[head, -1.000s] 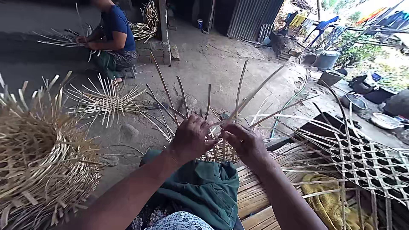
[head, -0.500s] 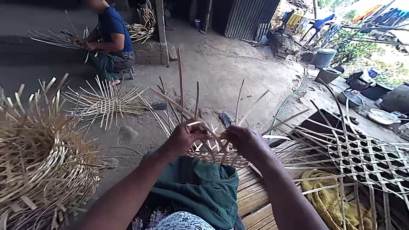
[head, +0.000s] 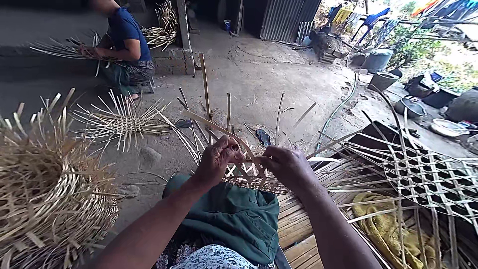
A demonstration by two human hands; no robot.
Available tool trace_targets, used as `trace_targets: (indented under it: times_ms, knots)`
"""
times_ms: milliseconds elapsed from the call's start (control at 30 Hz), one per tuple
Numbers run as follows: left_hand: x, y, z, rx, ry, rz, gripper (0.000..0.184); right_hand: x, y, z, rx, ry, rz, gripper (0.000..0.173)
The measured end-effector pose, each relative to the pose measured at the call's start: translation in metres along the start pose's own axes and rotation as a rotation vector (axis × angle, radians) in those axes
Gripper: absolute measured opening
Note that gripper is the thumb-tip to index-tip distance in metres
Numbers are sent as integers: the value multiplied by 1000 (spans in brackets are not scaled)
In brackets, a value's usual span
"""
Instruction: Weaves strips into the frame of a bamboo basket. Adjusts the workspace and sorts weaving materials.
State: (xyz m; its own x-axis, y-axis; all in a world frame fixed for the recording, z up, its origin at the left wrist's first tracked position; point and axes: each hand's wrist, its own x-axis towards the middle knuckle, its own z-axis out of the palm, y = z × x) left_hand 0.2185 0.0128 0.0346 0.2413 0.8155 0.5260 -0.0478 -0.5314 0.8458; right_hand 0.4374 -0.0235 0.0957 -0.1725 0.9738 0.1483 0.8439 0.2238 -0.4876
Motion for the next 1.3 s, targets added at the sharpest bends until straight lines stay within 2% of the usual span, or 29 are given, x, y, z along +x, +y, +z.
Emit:
trace_targets:
  times_ms: [100,233,267,333,400,467,600,633,733,800,833,900,1100,1233,1300]
  knots:
    - [0,0,-1,11,8,84,17,1,0,-3,14,-28,107,35]
    - [4,7,-1,52,-221,201,19,3,5,-2,-6,-11,127,41]
    - [4,9,2,50,-209,212,18,2,5,-1,1,-11,110,39]
    - [4,12,7,-70,3,160,11,-2,4,1,26,24,40,38]
    - [11,18,4,-263,280,6,15,-7,5,8,44,93,-36,37]
    - [18,20,-2,-310,379,-121,22,-11,9,15,48,154,-97,36]
    - [19,21,-6,-23,105,-187,59,-15,15,28,26,278,-215,35]
    - [19,23,-6,34,53,-186,60,-15,16,30,29,297,-233,35]
    - [21,29,-8,171,-63,-178,42,-15,16,33,37,326,-267,34]
    - [22,32,-9,171,-116,-176,21,-16,15,32,36,321,-260,34]
    - [22,32,-9,142,-122,-169,13,-17,14,31,30,315,-243,35]
    - [19,30,-9,91,-105,-113,8,-18,12,28,22,298,-183,36]
    - [1,16,-9,-53,-63,73,30,-19,9,23,36,268,-48,39]
    - [-3,14,-8,-67,6,97,48,-16,9,21,37,239,-12,39]
    - [-2,19,-5,30,72,194,36,-15,9,21,28,230,-8,38]
